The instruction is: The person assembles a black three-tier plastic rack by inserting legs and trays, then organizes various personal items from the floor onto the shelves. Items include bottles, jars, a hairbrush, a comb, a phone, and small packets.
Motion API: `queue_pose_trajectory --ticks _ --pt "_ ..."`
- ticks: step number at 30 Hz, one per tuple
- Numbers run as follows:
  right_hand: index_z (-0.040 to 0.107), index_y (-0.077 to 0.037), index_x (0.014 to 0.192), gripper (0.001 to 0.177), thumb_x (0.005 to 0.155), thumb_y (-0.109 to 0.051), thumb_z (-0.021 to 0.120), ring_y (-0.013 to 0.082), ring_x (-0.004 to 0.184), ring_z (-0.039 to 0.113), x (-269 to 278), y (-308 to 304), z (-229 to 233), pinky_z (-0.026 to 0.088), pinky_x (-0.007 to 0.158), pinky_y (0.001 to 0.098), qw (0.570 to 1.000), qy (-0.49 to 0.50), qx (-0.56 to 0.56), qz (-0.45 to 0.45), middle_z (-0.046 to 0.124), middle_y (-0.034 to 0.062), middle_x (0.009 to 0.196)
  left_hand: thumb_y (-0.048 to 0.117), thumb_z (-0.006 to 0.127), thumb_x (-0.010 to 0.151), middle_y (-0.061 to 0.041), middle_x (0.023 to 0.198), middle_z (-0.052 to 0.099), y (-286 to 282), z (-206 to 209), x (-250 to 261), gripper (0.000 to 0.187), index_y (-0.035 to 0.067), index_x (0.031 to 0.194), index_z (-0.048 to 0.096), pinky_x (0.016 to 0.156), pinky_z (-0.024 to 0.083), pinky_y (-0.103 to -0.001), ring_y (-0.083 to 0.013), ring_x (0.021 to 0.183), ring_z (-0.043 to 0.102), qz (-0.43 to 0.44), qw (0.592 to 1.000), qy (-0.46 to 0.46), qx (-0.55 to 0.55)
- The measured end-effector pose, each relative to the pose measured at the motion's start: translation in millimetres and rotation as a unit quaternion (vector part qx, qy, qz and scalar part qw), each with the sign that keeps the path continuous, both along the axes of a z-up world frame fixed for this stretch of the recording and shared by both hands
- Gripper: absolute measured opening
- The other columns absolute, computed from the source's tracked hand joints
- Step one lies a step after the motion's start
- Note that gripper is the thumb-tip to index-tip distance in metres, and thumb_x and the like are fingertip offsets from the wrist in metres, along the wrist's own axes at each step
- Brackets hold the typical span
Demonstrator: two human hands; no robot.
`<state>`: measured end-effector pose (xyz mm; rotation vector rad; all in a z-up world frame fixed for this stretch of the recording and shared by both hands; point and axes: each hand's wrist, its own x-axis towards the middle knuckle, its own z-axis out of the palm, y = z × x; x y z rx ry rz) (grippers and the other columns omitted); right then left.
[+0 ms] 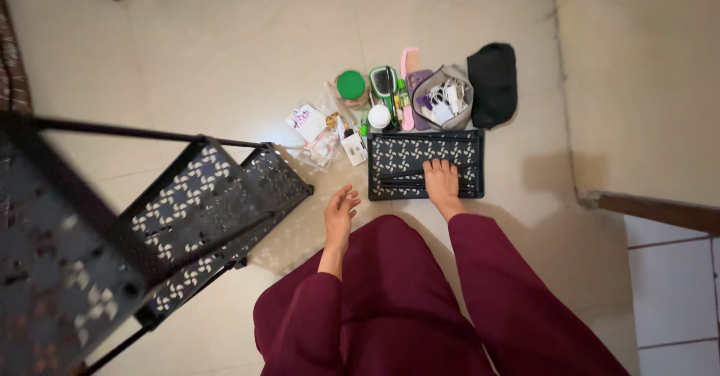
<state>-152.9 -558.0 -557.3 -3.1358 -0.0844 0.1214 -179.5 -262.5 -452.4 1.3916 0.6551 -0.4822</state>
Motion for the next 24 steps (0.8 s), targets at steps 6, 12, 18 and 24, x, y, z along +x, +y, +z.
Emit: queue_pose_trajectory --ticks 6,12,18,24 --pt "0.063 -0.008 0.113 0.021 0.094 -0.015 0.064 0.0337 0.098 0.063 -5.6 28.5 117.4 0.048 0.081 0.0474 0.976 -0.153 0.153 0.004 0.068 0.0128 0.103 0.023 0.053 0.104 -0.006 0.132 0.07 15.1 81.5 -14.1 0.041 0.009 0.143 0.059 0.096 0.05 -0.032 -0.0152 0.115 0.067 0.0 0.992 -0.101 -0.07" --pt "0.057 -0.002 0.123 0.025 0.101 -0.013 0.064 0.0386 0.093 0.068 36.0 83.8 294.0 0.053 0.079 0.0482 0.878 -0.314 0.361 -0.017 0.07 0.0189 0.104 0.018 0.053 0.104 -0.011 0.128 0.072 70.3 167.0 -23.2 0.041 0.002 0.14 0.061 0.096 0.053 -0.033 -0.0175 0.115 0.069 0.121 0.957 -0.256 -0.067" --pt "0.033 -0.007 0.14 0.028 0.117 -0.014 0.047 0.0151 0.077 0.064 50.3 171.3 489.6 0.046 0.066 0.0278 0.627 -0.309 0.698 0.155 0.069 0.0115 0.104 0.012 0.06 0.097 -0.013 0.133 0.067 122.7 228.3 -19.6 0.045 -0.001 0.141 0.058 0.098 0.052 -0.036 -0.0219 0.12 0.063 0.317 0.862 -0.362 -0.159" --pt "0.034 -0.007 0.134 0.028 0.112 -0.015 0.049 0.0121 0.059 0.062 46.2 260.1 581.3 0.044 0.05 0.0225 0.598 -0.173 0.748 0.232 0.069 0.0093 0.09 0.013 0.066 0.093 -0.012 0.137 0.067 124.8 280.5 -6.0 0.049 0.0 0.138 0.055 0.115 0.038 -0.034 -0.0212 0.132 0.06 0.287 0.842 -0.423 -0.173"
